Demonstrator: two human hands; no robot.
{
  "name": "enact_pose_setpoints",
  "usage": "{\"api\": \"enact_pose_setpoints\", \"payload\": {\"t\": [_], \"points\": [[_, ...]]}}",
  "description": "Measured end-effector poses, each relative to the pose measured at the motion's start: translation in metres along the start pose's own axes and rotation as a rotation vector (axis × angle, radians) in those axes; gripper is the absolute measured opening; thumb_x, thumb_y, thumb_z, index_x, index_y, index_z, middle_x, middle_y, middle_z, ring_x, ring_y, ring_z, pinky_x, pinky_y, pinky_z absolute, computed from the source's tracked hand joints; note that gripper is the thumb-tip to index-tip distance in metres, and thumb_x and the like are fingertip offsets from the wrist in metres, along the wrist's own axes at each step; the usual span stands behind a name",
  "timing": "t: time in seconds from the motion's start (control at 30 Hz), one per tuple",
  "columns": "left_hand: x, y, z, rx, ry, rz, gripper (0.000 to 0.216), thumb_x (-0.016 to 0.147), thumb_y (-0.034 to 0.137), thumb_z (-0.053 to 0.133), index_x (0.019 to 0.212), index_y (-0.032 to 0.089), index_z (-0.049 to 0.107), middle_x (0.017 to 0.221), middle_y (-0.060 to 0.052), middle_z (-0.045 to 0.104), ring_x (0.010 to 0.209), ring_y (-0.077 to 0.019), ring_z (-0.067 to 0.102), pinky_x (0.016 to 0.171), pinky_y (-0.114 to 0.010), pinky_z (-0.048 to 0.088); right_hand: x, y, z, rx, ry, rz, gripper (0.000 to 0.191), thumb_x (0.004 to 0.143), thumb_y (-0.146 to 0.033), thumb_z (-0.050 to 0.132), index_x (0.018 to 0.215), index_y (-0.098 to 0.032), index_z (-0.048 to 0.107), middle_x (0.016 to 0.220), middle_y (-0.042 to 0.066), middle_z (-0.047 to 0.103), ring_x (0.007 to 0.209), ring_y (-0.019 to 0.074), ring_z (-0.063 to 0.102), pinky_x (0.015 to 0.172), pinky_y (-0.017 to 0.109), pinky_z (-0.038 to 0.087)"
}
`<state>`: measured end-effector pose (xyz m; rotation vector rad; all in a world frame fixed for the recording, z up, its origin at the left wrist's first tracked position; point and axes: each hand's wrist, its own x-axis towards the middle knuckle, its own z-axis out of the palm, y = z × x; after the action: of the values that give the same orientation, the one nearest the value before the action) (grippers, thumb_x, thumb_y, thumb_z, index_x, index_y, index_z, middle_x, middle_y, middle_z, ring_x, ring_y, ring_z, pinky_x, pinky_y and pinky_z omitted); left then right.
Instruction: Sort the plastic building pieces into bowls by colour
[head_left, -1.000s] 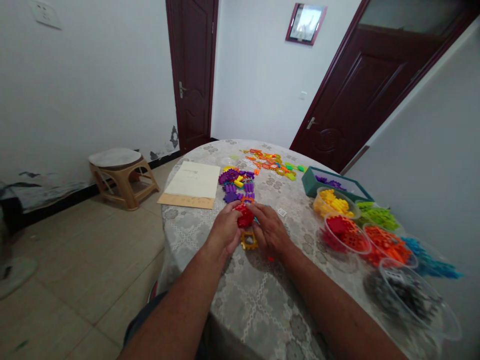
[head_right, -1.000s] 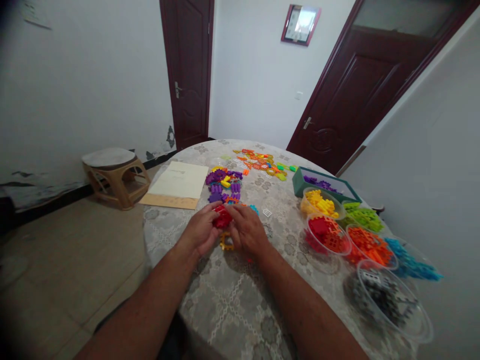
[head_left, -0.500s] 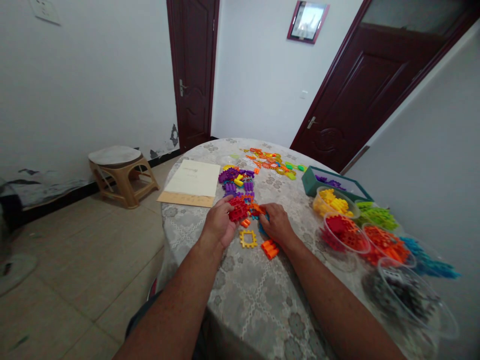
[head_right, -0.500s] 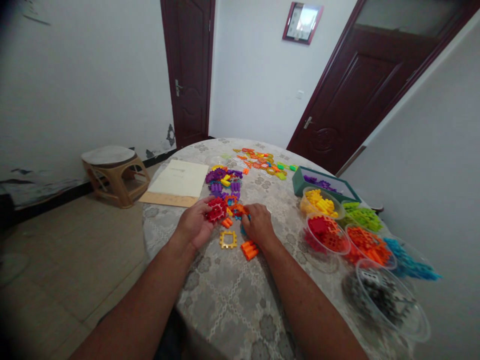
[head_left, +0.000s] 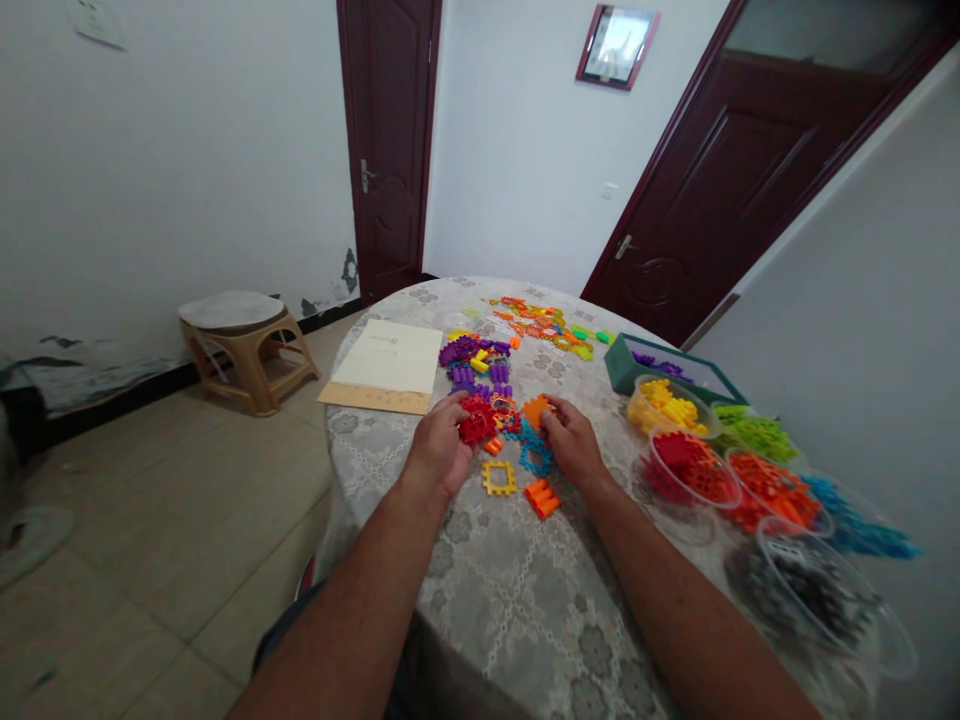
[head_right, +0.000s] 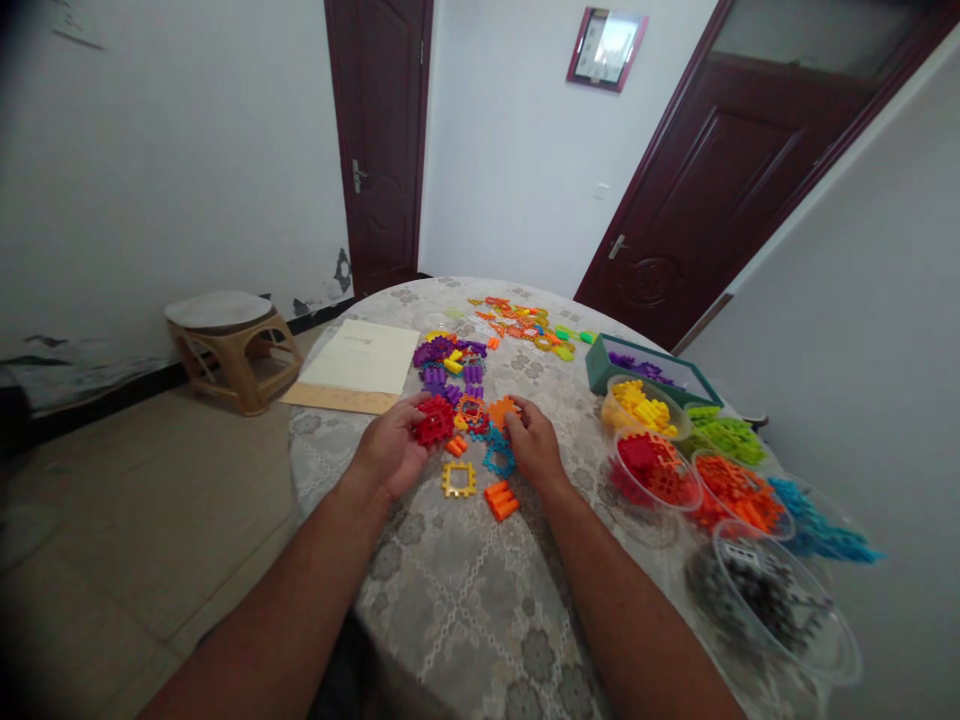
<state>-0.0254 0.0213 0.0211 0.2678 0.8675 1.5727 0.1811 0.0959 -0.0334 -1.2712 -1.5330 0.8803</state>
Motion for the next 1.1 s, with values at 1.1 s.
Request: {"api": "enact_pose_setpoints", "payload": {"t": [1.1], "points": [[0.003,0.008,-0.007,-0.012,0.031,0.065,0.038,0.072,0.004,0.059,0.107,0.017,0.066,0.096,-0.007,0.073,0.083,-0.0202,0.072,0.07,-0.034,0.063,-0.008,0.01,0.013,-0.812,-0.217,-0.479,0.017,0.094,-0.024,0.068,0.11,-0.023,0.074,0.13,0.014,0.067,0.123,0.0303,0.058,0.108,0.046,0.045]]}}
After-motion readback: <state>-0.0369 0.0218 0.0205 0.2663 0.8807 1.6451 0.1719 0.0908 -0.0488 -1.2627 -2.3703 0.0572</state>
